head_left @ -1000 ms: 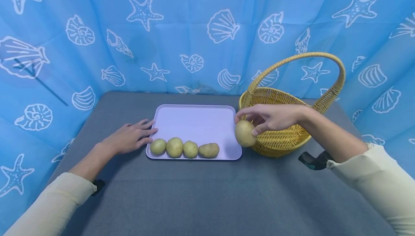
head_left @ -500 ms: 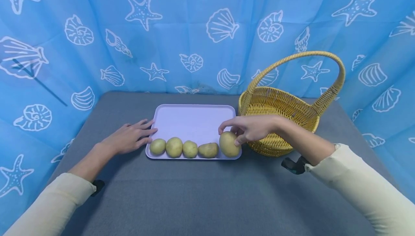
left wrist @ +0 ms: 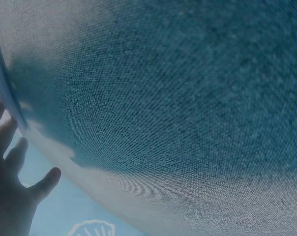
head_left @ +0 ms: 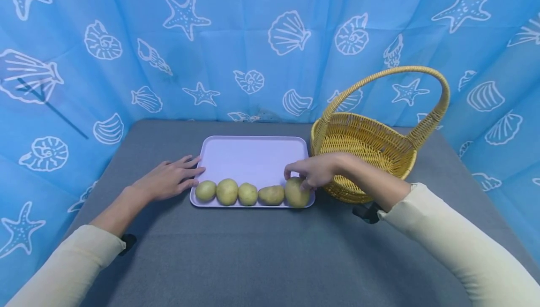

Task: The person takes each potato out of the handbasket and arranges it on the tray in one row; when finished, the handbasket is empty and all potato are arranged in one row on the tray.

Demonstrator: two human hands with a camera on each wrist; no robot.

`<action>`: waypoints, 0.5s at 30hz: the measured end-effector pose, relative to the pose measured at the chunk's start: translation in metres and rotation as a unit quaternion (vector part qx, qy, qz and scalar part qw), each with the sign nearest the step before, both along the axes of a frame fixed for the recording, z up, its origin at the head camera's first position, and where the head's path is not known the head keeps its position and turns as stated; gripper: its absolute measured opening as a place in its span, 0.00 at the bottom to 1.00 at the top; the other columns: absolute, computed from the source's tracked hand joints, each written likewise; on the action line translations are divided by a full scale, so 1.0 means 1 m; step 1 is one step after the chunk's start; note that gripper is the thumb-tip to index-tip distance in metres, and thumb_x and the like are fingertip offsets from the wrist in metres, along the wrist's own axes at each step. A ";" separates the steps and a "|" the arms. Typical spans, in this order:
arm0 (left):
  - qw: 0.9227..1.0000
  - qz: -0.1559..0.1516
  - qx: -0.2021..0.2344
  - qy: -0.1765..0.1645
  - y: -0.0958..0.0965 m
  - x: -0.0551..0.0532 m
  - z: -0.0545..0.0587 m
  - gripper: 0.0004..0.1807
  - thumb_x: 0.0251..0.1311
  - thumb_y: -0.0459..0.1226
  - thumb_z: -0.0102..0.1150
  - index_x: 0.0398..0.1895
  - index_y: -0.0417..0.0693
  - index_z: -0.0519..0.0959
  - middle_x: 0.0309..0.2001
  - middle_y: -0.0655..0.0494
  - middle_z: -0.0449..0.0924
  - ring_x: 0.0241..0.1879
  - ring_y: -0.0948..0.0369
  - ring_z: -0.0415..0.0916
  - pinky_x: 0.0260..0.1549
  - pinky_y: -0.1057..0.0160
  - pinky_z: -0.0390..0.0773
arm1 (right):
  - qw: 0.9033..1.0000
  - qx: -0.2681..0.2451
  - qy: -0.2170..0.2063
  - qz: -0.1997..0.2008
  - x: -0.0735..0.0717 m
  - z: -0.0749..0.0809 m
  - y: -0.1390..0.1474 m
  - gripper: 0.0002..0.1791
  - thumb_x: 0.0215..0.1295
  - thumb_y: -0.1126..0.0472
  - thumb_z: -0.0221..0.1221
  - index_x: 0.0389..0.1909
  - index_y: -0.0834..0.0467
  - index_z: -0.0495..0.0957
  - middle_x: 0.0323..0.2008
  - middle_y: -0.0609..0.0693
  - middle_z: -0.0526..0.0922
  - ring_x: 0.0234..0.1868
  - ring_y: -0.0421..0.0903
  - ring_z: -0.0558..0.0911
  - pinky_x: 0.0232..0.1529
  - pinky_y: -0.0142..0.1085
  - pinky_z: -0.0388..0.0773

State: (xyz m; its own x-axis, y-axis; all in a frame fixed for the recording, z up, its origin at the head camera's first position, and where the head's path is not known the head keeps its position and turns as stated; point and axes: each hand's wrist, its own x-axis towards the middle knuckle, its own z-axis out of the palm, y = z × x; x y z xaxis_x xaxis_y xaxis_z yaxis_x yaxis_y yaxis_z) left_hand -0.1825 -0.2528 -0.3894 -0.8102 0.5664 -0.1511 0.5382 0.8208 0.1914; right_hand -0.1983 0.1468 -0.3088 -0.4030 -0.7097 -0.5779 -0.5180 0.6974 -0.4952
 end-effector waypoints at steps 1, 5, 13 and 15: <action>1.000 0.000 0.000 0.000 0.000 0.000 0.000 0.29 0.74 0.51 0.49 0.72 0.50 0.69 0.75 0.44 0.57 0.74 0.38 0.51 0.62 0.27 0.56 | 1.000 0.005 -0.004 -0.002 0.000 0.000 -0.001 0.22 0.65 0.71 0.56 0.59 0.60 0.66 0.45 0.54 0.76 0.41 0.48 0.80 0.45 0.38 0.78; 1.000 0.000 -0.001 0.000 0.000 0.000 0.001 0.28 0.74 0.51 0.49 0.72 0.50 0.69 0.76 0.44 0.57 0.74 0.38 0.51 0.62 0.27 0.56 | 1.000 0.013 0.005 -0.007 -0.001 -0.001 -0.003 0.25 0.61 0.74 0.55 0.60 0.62 0.67 0.46 0.56 0.75 0.43 0.48 0.78 0.45 0.37 0.77; 1.000 0.000 -0.002 -0.004 0.000 0.000 0.001 0.28 0.74 0.51 0.49 0.72 0.50 0.69 0.75 0.44 0.57 0.74 0.38 0.50 0.62 0.27 0.56 | 0.997 0.017 0.076 -0.004 0.005 -0.010 -0.008 0.29 0.57 0.76 0.53 0.63 0.67 0.69 0.60 0.65 0.74 0.61 0.60 0.74 0.65 0.51 0.69; 1.000 -0.001 -0.002 -0.004 0.000 0.000 0.001 0.28 0.74 0.51 0.49 0.72 0.50 0.69 0.76 0.44 0.57 0.74 0.38 0.50 0.62 0.27 0.56 | 0.997 0.018 0.081 0.000 0.007 -0.009 -0.008 0.29 0.59 0.75 0.53 0.64 0.68 0.68 0.62 0.66 0.72 0.64 0.62 0.72 0.67 0.52 0.67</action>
State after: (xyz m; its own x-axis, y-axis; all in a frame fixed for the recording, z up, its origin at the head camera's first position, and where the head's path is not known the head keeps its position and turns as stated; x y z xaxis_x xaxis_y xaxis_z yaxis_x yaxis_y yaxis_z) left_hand -0.1821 -0.2526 -0.3884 -0.8083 0.5666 -0.1603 0.5373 0.8211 0.1926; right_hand -0.1912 0.1393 -0.3181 -0.4924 -0.6903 -0.5301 -0.5893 0.7127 -0.3806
